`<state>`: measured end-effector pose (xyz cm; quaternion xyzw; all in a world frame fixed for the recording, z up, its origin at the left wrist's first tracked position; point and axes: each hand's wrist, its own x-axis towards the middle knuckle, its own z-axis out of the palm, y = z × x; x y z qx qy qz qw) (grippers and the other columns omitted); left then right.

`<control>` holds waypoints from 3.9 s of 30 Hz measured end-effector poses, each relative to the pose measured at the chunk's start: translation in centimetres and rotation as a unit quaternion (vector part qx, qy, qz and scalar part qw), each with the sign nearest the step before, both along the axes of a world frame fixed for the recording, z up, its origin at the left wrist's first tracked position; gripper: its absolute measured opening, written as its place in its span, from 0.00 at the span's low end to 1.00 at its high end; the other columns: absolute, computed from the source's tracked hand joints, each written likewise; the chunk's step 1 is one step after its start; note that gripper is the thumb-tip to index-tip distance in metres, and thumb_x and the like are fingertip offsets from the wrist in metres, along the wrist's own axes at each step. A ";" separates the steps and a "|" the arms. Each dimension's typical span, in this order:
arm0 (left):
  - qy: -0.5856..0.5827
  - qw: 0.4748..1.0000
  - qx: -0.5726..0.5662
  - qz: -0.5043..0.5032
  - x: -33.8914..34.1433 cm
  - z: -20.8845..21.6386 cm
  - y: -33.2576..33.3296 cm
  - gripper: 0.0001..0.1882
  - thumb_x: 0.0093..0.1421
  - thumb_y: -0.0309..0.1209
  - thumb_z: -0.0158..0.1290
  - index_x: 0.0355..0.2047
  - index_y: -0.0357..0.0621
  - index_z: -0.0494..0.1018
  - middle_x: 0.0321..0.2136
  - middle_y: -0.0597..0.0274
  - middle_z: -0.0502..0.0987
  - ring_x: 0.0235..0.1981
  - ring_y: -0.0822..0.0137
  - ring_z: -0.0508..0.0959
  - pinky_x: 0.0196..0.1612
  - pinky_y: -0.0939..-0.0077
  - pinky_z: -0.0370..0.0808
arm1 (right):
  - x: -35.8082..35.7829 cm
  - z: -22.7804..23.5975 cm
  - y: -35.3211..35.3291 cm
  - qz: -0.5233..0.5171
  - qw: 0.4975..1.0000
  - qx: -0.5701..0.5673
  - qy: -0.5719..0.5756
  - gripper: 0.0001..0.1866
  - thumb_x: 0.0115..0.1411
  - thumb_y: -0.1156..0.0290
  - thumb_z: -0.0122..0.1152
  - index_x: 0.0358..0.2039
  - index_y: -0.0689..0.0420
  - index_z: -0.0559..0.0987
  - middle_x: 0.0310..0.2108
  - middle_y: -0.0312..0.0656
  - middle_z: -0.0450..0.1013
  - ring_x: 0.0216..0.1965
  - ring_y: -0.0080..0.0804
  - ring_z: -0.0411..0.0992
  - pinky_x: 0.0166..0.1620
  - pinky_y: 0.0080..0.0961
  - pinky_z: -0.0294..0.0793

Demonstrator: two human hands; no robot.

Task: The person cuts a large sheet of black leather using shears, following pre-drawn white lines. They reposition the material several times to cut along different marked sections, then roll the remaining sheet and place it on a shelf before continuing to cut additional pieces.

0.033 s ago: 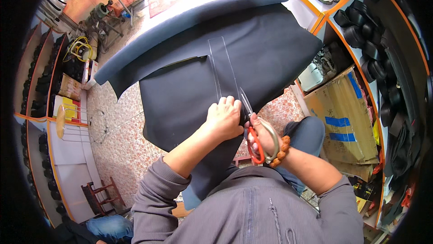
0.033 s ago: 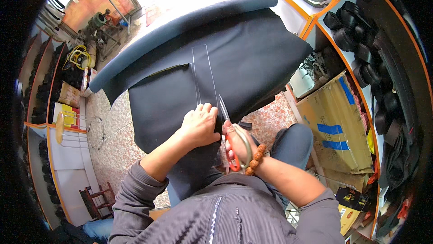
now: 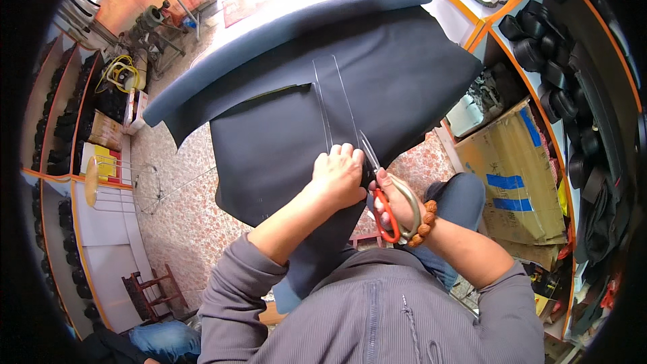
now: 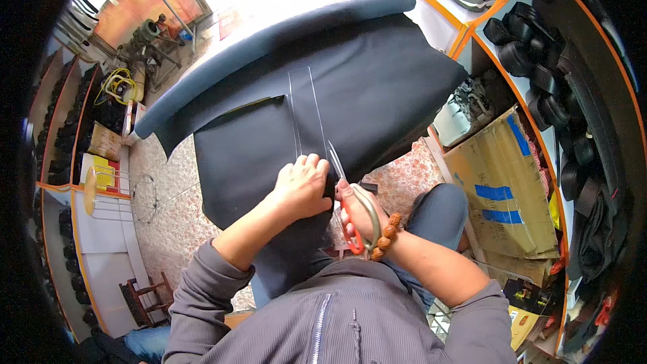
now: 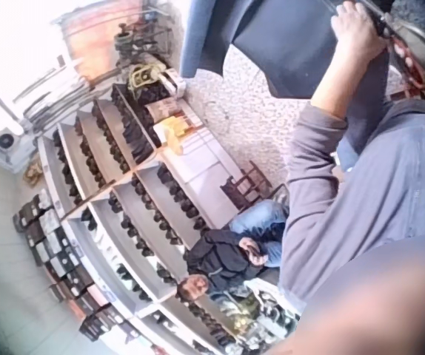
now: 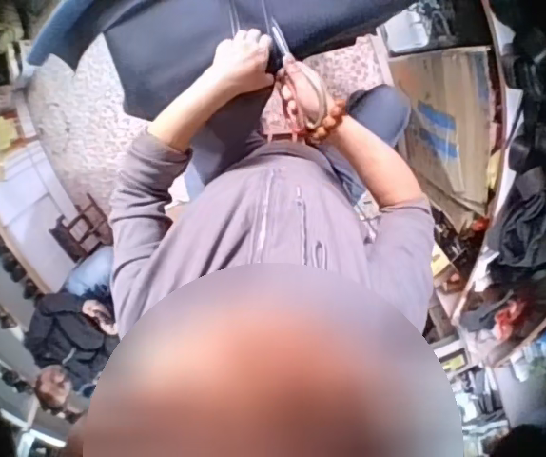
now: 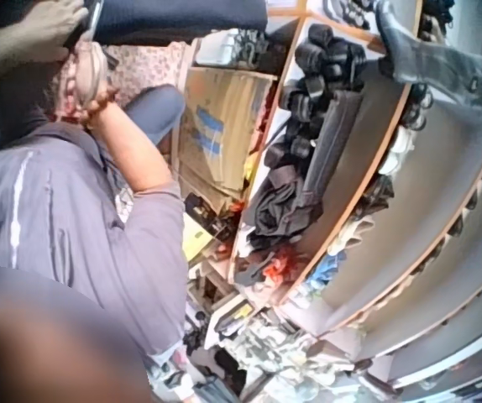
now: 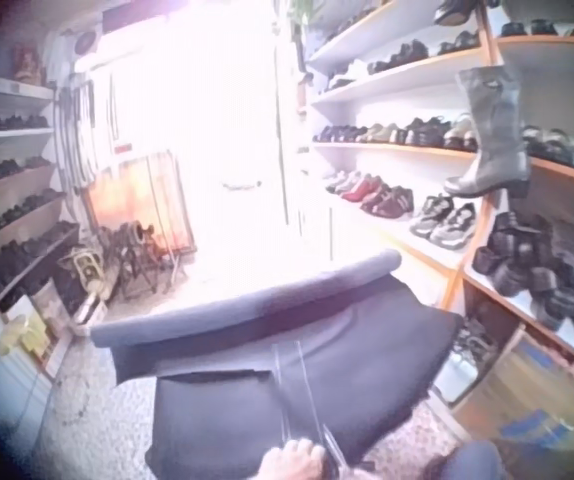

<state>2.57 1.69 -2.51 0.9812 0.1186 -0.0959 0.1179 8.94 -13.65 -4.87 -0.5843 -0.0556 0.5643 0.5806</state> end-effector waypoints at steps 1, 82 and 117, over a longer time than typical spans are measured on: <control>0.005 1.000 0.012 -0.003 0.2 0.0 -0.3 0.27 0.40 0.41 0.62 0.38 0.40 0.69 0.38 0.53 0.70 0.44 0.56 0.72 0.42 0.64 0.72 | 0.3 0.1 -0.1 0.015 0.999 0.000 -0.029 0.25 0.63 0.41 0.42 0.34 0.54 0.67 0.15 0.29 0.61 0.10 0.16 0.56 0.14 0.12 0.58; -0.183 0.955 -0.226 -0.056 -1.3 -2.4 1.7 0.09 0.50 0.28 0.52 0.18 0.42 0.63 0.22 0.58 0.63 0.30 0.56 0.70 0.60 0.46 0.56 | 0.6 -0.4 3.6 -0.056 0.994 0.004 -0.096 0.27 0.63 0.43 0.46 0.24 0.57 0.65 0.16 0.33 0.61 0.16 0.19 0.58 0.19 0.20 0.61; -0.200 0.937 -0.277 -0.071 -1.2 -1.1 2.4 0.11 0.50 0.26 0.54 0.18 0.43 0.62 0.20 0.61 0.61 0.27 0.57 0.69 0.58 0.44 0.56 | 3.9 1.0 6.7 -0.046 0.998 0.030 -0.021 0.28 0.61 0.39 0.45 0.24 0.53 0.63 0.16 0.31 0.59 0.14 0.16 0.57 0.17 0.17 0.60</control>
